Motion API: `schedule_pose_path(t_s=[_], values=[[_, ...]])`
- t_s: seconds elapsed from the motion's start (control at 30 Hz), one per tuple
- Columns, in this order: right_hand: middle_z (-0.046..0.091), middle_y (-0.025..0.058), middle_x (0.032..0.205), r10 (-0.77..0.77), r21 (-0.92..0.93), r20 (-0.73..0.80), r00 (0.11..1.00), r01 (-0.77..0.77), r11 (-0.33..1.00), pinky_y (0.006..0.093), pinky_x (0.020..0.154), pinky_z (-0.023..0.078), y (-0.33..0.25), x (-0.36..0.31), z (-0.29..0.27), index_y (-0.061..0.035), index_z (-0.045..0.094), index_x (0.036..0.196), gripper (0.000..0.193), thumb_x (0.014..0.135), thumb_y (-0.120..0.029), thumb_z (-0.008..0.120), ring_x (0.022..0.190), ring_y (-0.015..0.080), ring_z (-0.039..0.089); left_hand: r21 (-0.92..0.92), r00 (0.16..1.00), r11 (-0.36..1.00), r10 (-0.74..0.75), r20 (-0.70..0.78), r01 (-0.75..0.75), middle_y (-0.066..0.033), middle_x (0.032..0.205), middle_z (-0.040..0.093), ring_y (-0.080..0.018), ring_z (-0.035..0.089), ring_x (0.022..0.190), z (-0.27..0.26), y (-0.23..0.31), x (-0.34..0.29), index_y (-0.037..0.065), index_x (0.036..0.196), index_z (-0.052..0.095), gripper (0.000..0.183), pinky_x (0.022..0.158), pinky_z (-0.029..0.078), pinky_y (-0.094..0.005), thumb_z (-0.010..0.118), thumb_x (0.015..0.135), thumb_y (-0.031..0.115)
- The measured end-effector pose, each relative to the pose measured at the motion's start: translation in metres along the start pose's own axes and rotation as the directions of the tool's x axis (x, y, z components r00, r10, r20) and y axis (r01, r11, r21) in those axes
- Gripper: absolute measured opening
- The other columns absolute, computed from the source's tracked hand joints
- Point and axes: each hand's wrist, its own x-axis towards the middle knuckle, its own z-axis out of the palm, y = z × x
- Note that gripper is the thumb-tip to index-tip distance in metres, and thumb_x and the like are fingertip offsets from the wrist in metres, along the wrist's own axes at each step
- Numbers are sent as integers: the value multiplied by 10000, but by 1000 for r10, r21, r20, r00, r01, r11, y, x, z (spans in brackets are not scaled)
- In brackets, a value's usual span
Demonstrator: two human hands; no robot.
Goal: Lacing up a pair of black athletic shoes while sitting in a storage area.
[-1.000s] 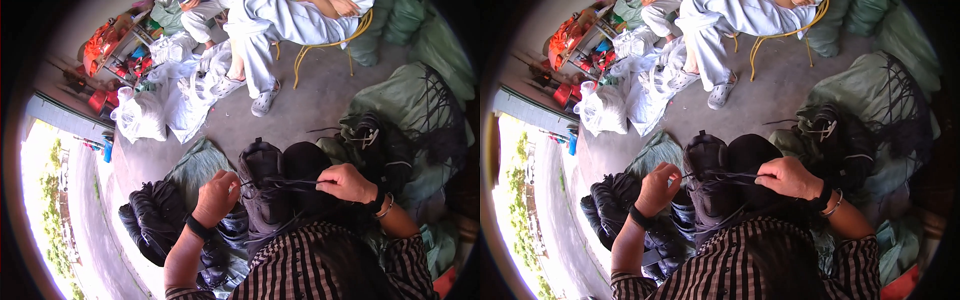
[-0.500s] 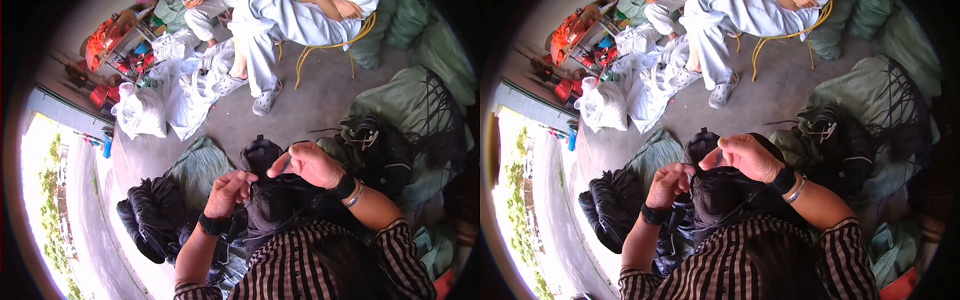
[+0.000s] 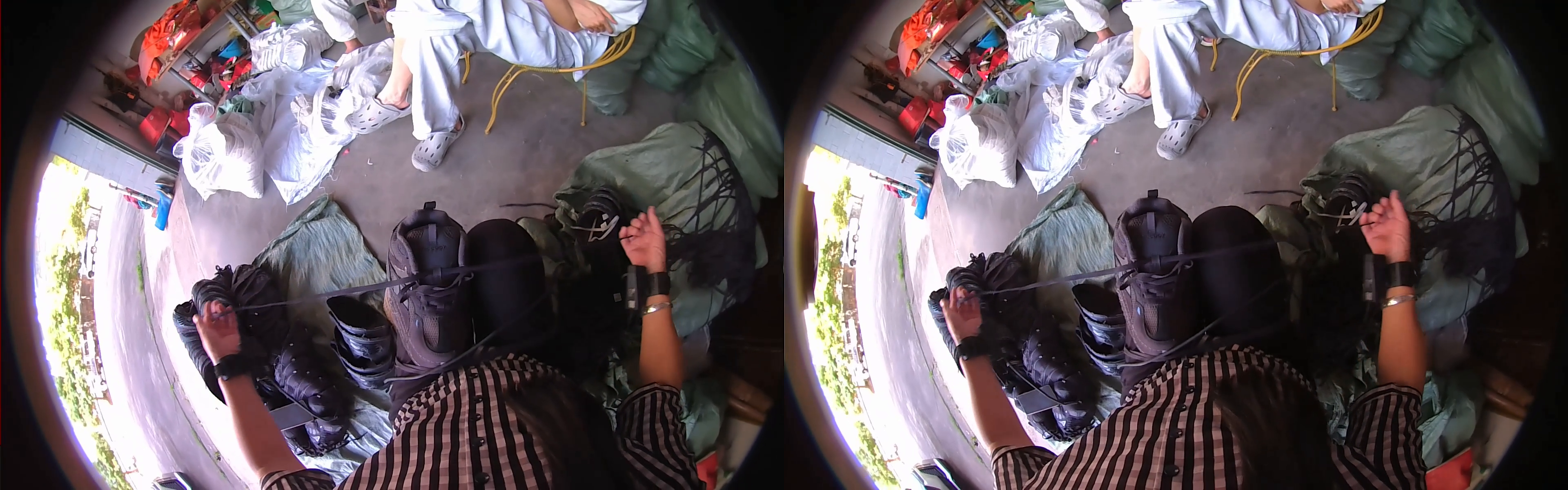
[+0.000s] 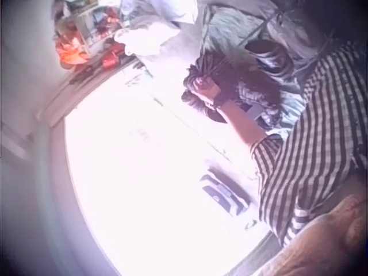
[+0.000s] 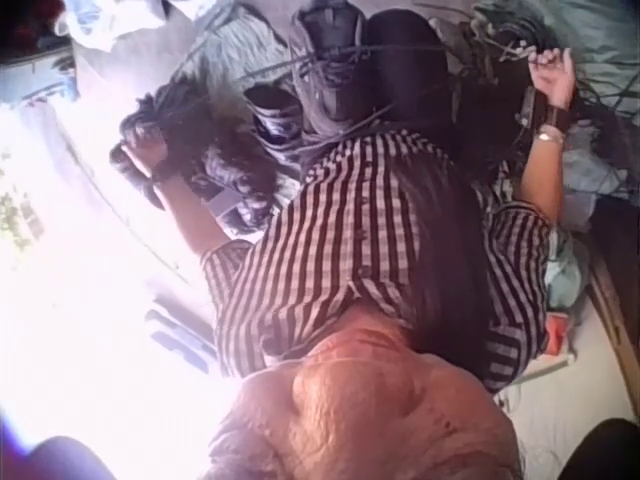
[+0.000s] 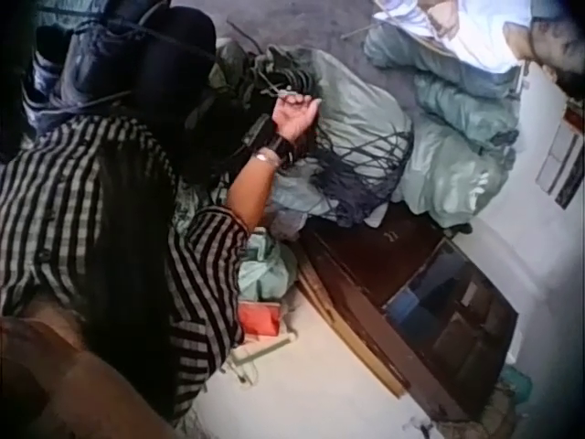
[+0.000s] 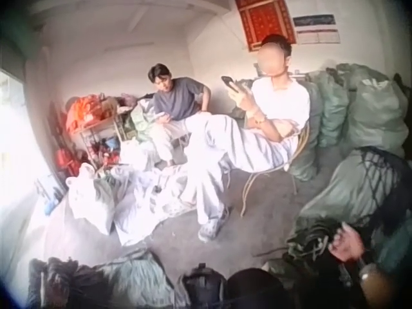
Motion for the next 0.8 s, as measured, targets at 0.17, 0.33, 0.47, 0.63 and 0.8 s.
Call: schedule_pose_path(t_s=[0.17, 0.33, 0.47, 0.63, 0.8], values=[[625, 22, 779, 97, -735, 474, 875, 332, 591, 197, 547, 429, 75, -65, 111, -19, 656, 917, 136, 827, -117, 627, 605, 69, 537, 409, 814, 913, -234, 532, -5, 37, 762, 547, -56, 475, 610, 143, -71, -130, 28, 1049, 643, 195, 617, 491, -231, 577, 895, 128], [533, 69, 780, 152, -330, 934, 323, 943, 27, 355, 620, 487, 132, -114, 171, -58, 624, 878, 191, 709, -71, 713, 724, 254, 600, 213, 209, 264, -43, 977, -941, -30, 725, 495, -216, 540, 689, 216, -94, -211, 120, 903, 689, 233, 594, 468, -322, 756, 680, 113], [519, 58, 775, 167, -167, 968, 187, 978, -127, 336, 594, 495, 152, -105, 173, -66, 594, 817, 150, 707, -68, 696, 710, 228, 592, 71, 62, 103, -86, 994, -992, -19, 732, 511, -228, 568, 723, 228, -110, -209, 128, 797, 644, 181, 629, 485, -353, 751, 670, 200], [532, 67, 775, 294, -140, 935, 197, 969, -201, 337, 578, 505, 151, -111, 159, -60, 562, 757, 92, 750, -97, 646, 717, 222, 611, 226, 183, 109, -312, 932, -968, -31, 748, 546, -239, 590, 771, 236, -100, -197, 121, 708, 615, 195, 660, 481, -371, 747, 669, 258], [585, 88, 795, 318, -320, 897, 306, 947, -7, 345, 581, 506, 132, -121, 161, -36, 626, 865, 102, 788, -99, 651, 699, 266, 622, 133, 99, 68, -365, 926, -989, -33, 769, 560, -238, 594, 791, 230, -78, -181, 124, 703, 624, 107, 683, 475, -378, 703, 696, 196]])
